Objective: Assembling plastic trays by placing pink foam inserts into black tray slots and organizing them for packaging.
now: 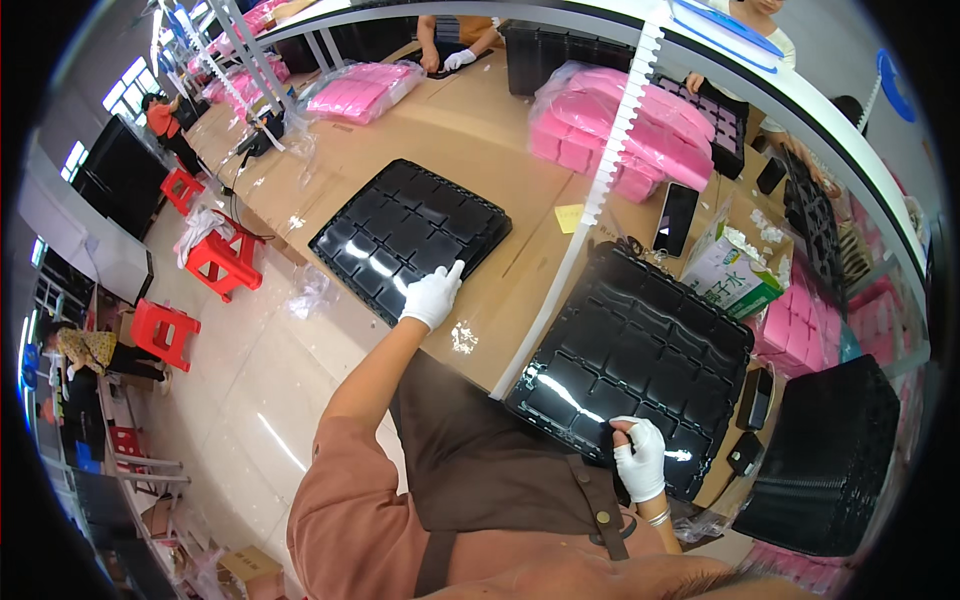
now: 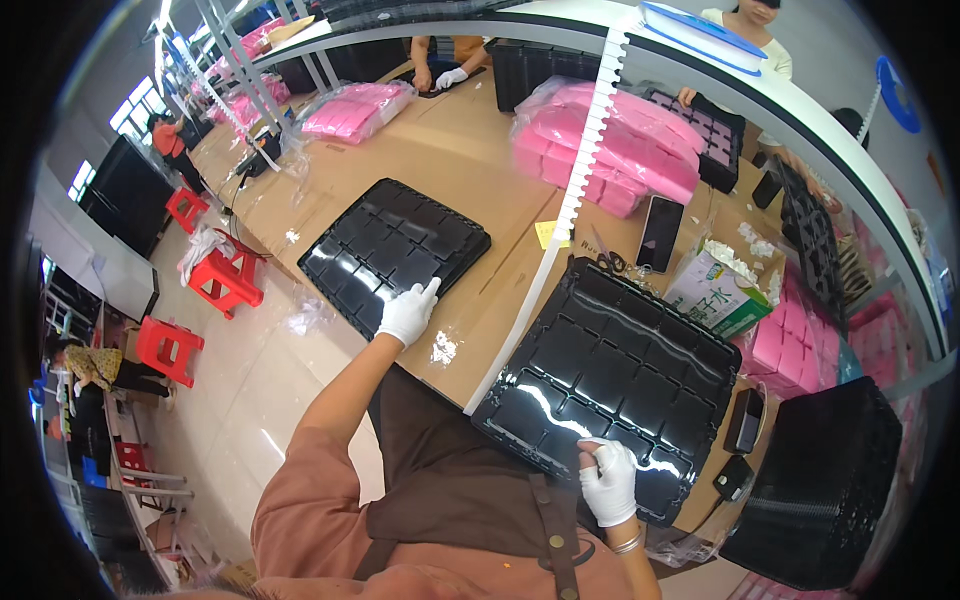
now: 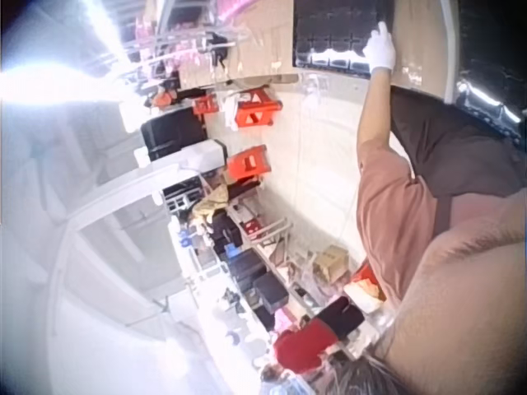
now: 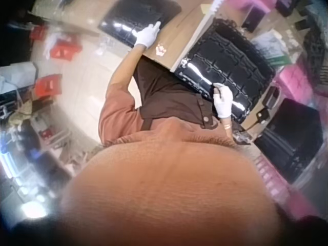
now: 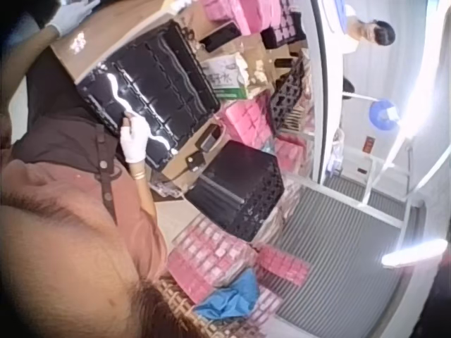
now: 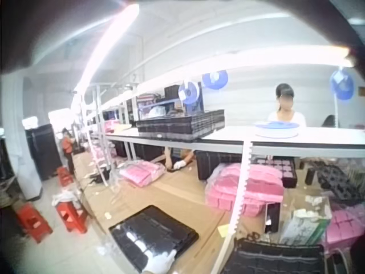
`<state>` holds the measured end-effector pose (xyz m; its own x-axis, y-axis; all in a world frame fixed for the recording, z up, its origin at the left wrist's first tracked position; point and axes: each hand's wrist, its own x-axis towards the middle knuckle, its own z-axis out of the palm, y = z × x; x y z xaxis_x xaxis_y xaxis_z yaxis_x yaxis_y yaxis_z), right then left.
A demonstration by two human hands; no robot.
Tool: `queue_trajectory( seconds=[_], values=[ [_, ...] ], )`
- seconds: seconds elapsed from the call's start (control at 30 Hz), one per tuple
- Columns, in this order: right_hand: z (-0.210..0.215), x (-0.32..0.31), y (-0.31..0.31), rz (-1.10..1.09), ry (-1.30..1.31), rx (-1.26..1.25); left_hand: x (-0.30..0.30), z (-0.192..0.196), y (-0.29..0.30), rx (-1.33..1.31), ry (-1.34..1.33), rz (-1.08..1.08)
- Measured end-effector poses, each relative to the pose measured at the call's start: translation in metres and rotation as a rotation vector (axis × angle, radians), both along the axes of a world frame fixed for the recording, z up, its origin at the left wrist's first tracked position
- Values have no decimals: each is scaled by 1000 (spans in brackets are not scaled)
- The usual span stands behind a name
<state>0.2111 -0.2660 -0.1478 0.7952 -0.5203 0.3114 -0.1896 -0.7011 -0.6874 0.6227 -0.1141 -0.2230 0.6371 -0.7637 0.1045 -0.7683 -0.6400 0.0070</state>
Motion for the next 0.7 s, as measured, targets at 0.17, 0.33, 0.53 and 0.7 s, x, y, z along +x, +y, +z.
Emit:
queue_trajectory(
  seconds=[0.17, 0.33, 0.53, 0.7],
  values=[
    [1, -1, 0, -1, -5, 40, -5, -7, 4, 70, -46, -49],
    [-2, -2, 1, -1, -2, 0, -6, -8, 3, 21, -31, -48],
    [-5, -1, 1, -12, 5, 29, -4, -16, -3, 117, -77, -39],
    [-5, -1, 1, -18, -17, 26, -5, -14, -10, 107, -99, 25]
  ],
)
